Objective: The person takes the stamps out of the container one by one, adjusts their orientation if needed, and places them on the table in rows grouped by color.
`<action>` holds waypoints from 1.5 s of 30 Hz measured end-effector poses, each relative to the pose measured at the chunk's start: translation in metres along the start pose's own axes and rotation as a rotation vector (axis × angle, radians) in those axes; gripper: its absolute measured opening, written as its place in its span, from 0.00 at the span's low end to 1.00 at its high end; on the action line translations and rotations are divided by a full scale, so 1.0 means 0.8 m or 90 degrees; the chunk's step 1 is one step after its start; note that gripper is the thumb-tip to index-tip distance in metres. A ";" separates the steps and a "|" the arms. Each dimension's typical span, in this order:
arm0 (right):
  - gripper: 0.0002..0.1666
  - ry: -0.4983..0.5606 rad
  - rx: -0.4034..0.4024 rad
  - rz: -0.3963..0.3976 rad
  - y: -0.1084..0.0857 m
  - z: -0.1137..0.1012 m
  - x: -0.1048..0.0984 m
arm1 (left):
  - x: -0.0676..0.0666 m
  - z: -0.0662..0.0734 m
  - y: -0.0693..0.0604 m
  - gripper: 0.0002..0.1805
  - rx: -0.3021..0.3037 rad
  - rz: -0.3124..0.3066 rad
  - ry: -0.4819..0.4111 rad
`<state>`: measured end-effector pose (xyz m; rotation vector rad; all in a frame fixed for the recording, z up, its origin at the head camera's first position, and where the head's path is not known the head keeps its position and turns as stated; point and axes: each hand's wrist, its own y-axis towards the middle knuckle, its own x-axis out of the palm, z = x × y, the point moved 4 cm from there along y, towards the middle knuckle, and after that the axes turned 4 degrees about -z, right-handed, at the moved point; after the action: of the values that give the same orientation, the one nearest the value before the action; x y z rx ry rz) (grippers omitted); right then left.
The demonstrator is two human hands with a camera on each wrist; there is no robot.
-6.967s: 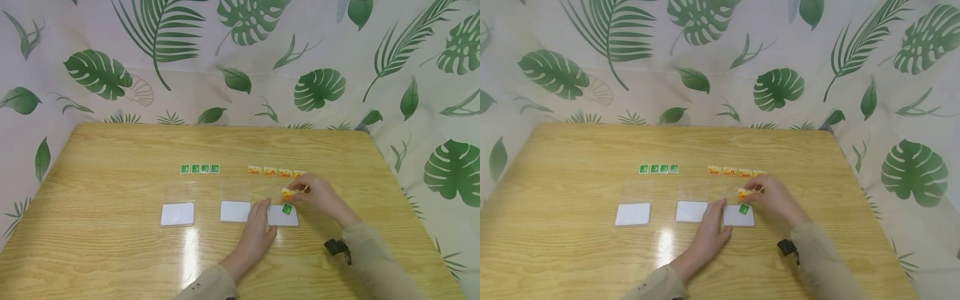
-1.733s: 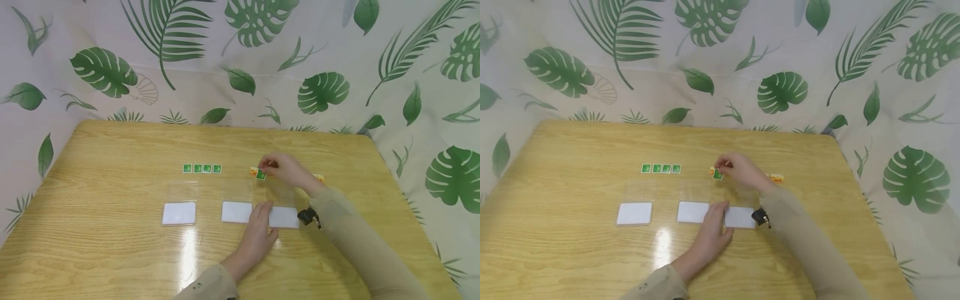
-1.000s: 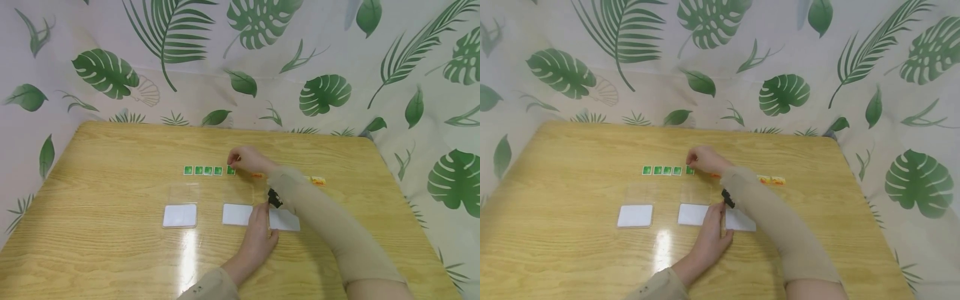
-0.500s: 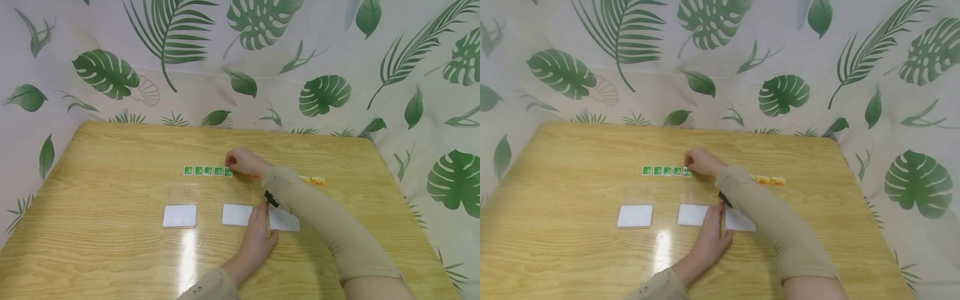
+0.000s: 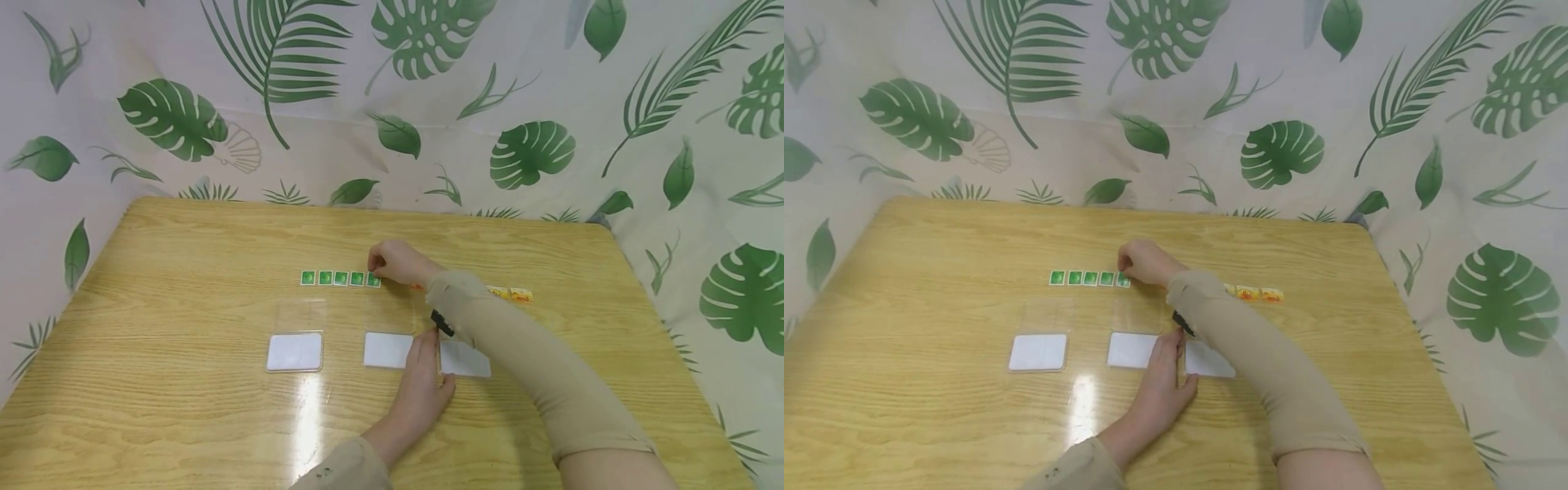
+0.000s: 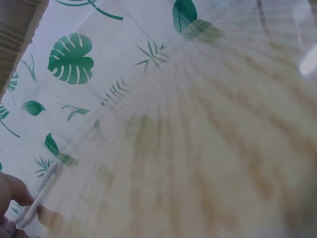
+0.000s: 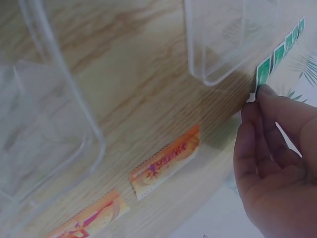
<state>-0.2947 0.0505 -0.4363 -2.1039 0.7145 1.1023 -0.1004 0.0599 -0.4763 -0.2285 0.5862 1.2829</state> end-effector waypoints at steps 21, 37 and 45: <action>0.05 0.064 0.013 0.053 -0.061 0.017 -0.023 | 0.003 0.000 0.000 0.40 0.011 0.006 -0.007; 0.09 0.061 0.083 0.282 -0.223 0.068 -0.001 | 0.001 -0.006 0.001 0.39 0.006 -0.002 -0.038; 0.17 0.045 0.141 0.335 -0.275 0.076 0.021 | -0.017 -0.007 -0.003 0.37 0.005 0.014 -0.075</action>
<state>-0.1603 0.2343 -0.4127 -1.8165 1.4126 1.1513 -0.1018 0.0452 -0.4742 -0.1387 0.4943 1.3050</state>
